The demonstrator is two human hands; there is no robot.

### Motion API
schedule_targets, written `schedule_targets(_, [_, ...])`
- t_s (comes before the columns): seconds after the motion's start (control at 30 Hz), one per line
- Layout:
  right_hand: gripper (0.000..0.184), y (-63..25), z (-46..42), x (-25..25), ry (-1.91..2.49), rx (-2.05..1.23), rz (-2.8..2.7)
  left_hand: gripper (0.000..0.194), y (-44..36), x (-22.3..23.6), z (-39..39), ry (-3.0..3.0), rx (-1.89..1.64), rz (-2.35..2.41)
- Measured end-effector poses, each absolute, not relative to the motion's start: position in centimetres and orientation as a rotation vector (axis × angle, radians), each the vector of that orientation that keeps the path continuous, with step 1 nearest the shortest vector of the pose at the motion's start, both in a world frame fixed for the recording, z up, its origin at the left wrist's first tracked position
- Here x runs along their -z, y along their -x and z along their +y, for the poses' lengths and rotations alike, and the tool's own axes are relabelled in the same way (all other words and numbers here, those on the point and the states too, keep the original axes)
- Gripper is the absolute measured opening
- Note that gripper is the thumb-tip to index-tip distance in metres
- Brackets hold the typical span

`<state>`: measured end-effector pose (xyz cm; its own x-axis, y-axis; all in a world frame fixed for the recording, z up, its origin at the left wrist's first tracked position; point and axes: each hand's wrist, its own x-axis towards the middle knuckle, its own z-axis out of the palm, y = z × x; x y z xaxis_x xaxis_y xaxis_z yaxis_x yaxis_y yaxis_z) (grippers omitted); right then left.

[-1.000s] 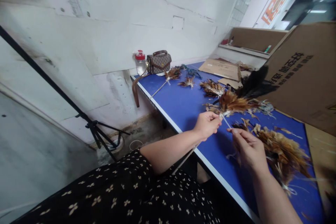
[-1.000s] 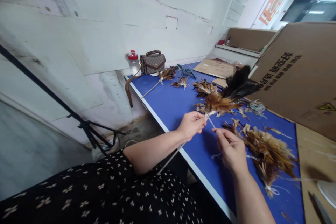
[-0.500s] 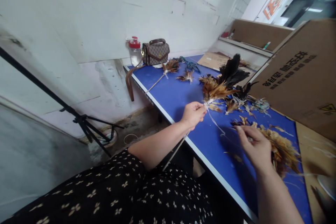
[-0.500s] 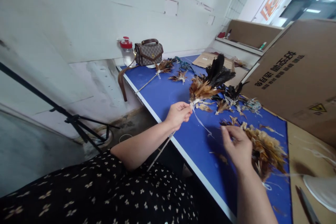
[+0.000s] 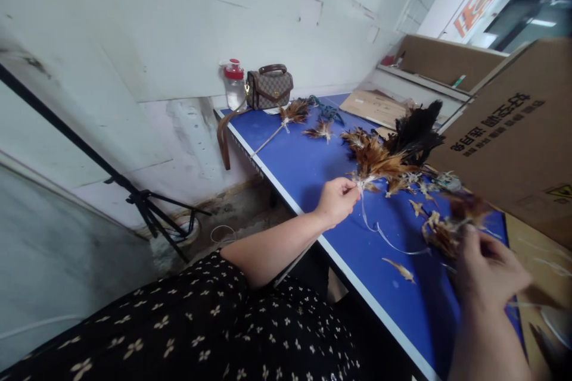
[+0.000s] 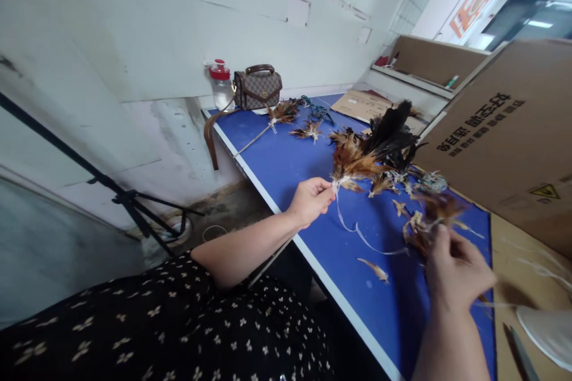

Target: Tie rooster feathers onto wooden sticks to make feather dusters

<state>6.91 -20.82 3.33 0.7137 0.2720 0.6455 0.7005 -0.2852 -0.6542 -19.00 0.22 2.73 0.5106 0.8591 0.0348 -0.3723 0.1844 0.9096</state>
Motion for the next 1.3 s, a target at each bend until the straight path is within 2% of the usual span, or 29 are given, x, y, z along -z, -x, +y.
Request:
schedule_targets(0.07, [0.039, -4.7, -20.4, -4.4, 1.655, 0.519, -0.615, 0.019, 18.6, -2.5, -0.1, -1.065, -0.925, 0.553])
schedule_targets(0.13, [0.030, -2.3, -19.8, -5.3, 1.458, 0.364, -0.596, 0.019, 18.2, -2.3, -0.8, -1.086, -0.911, 0.523])
schedule_targets(0.23, [0.032, 1.3, -18.5, -6.0, 1.303, 0.100, -0.717, 0.019, 17.5, -1.7, -2.2, -1.124, -0.884, 0.464])
schedule_targets(0.43, [0.034, 4.4, -17.4, -5.1, 1.433, 0.000, -0.799, 0.025, 16.7, -1.2, -4.8, -1.173, -0.791, 0.394])
schedule_targets(0.63, [0.039, 4.2, -17.7, -4.3, 1.472, -0.098, -0.836, 0.014, 17.0, -1.5, -5.9, -1.241, -0.704, 0.325])
schedule_targets(0.8, [0.042, 4.3, -17.4, -4.1, 1.474, -0.085, -0.843, 0.014, 17.3, -1.4, -6.1, -1.251, -0.669, 0.294])
schedule_targets(1.07, [0.042, 3.9, -17.4, -3.6, 1.497, -0.077, -0.857, 0.031, 17.1, -0.7, -5.5, -1.177, -0.674, 0.220])
schedule_targets(1.3, [0.043, 4.4, -17.0, -3.9, 1.487, -0.079, -0.824, 0.041, 17.6, -1.9, -6.0, -1.168, -0.698, 0.282])
